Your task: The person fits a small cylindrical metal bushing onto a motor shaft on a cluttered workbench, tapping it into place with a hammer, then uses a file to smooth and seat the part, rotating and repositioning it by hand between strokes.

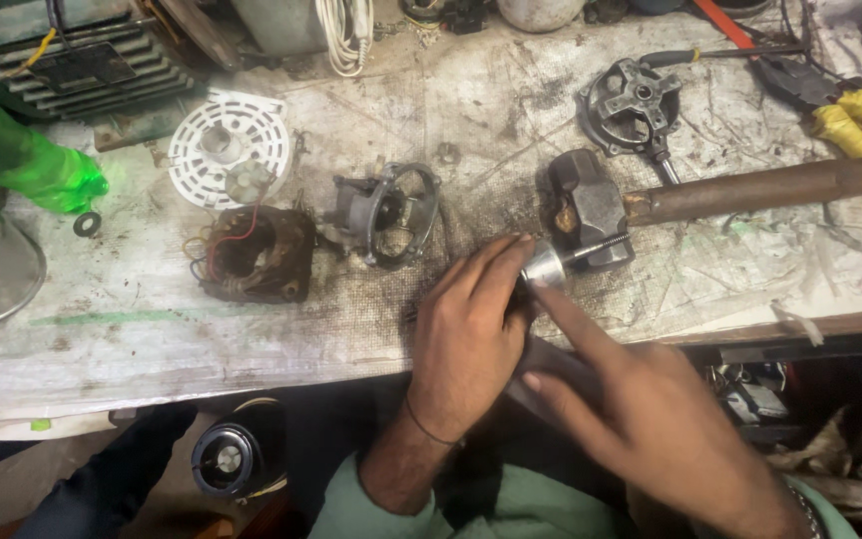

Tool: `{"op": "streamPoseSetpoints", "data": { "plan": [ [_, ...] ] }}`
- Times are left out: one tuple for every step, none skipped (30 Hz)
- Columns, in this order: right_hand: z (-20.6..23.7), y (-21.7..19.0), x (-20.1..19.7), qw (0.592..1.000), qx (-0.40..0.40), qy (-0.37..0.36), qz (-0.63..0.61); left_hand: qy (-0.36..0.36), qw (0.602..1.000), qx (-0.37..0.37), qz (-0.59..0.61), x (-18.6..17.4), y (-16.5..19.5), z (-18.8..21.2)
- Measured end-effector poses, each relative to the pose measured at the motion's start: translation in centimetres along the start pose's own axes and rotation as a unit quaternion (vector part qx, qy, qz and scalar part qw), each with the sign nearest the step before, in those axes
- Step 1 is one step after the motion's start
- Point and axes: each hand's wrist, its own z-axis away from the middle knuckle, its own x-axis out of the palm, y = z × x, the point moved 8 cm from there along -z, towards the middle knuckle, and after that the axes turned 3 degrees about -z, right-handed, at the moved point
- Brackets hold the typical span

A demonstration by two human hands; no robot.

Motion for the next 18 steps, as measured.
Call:
{"op": "streamPoseSetpoints", "data": {
  "plan": [
    [0.0, -0.1, 0.0, 1.000, -0.008, 0.006, -0.002, 0.001, 1.000, 0.001, -0.003, 0.0, 0.0, 0.0],
    [0.0, -0.3, -0.1, 1.000, -0.016, 0.012, -0.004, 0.002, 1.000, 0.001, -0.006, 0.1, -0.1, 0.0],
    [0.0, -0.1, 0.1, 1.000, -0.006, 0.006, 0.000, 0.000, 1.000, 0.004, -0.006, 0.2, -0.1, 0.0],
    [0.0, 0.1, 0.2, 1.000, 0.006, 0.000, 0.005, -0.001, 1.000, 0.006, -0.007, 0.3, -0.2, 0.0],
    [0.0, 0.1, 0.2, 1.000, 0.005, 0.002, 0.004, -0.003, 1.000, 0.009, -0.007, 0.4, -0.2, 0.1],
    [0.0, 0.1, 0.2, 1.000, 0.005, 0.004, 0.003, -0.002, 1.000, 0.008, -0.006, 0.4, -0.2, 0.1],
    [0.0, -0.1, 0.1, 1.000, -0.006, 0.014, -0.005, -0.001, 1.000, 0.007, -0.005, 0.4, -0.3, 0.2],
    [0.0, -0.2, 0.0, 1.000, -0.018, 0.023, -0.012, 0.000, 1.000, 0.005, -0.005, 0.3, -0.3, 0.2],
    [0.0, -0.4, -0.2, 0.999, -0.027, 0.031, -0.007, 0.000, 1.000, 0.003, -0.004, 0.3, -0.3, 0.2],
    [0.1, -0.5, -0.3, 0.999, -0.035, 0.039, -0.001, -0.001, 1.000, 0.002, -0.003, 0.3, -0.3, 0.2],
    [0.1, -0.5, -0.5, 0.998, -0.043, 0.049, 0.004, -0.002, 1.000, 0.001, -0.002, 0.3, -0.2, 0.2],
    [0.1, -0.7, -0.5, 0.997, -0.055, 0.051, -0.010, -0.002, 1.000, 0.003, -0.001, 0.2, -0.2, 0.2],
    [0.2, -0.9, -0.6, 0.996, -0.068, 0.053, -0.023, -0.001, 1.000, 0.004, -0.001, 0.2, -0.1, 0.1],
    [0.2, -1.0, -0.6, 0.994, -0.081, 0.055, -0.037, 0.000, 1.000, 0.005, -0.002, 0.1, -0.1, 0.1],
    [0.2, -0.8, -0.5, 0.996, -0.066, 0.043, -0.033, -0.002, 1.000, 0.003, 0.000, 0.0, 0.0, 0.1],
    [0.1, -0.6, -0.3, 0.998, -0.050, 0.031, -0.029, -0.003, 1.000, 0.001, 0.003, 0.0, 0.0, 0.1],
    [0.1, -0.3, -0.1, 0.999, -0.034, 0.020, -0.025, -0.004, 1.000, -0.001, 0.006, -0.1, 0.0, 0.1],
    [0.1, -0.3, 0.0, 0.999, -0.032, 0.018, -0.019, -0.005, 1.000, -0.003, 0.005, -0.1, 0.0, 0.1]
  ]
}}
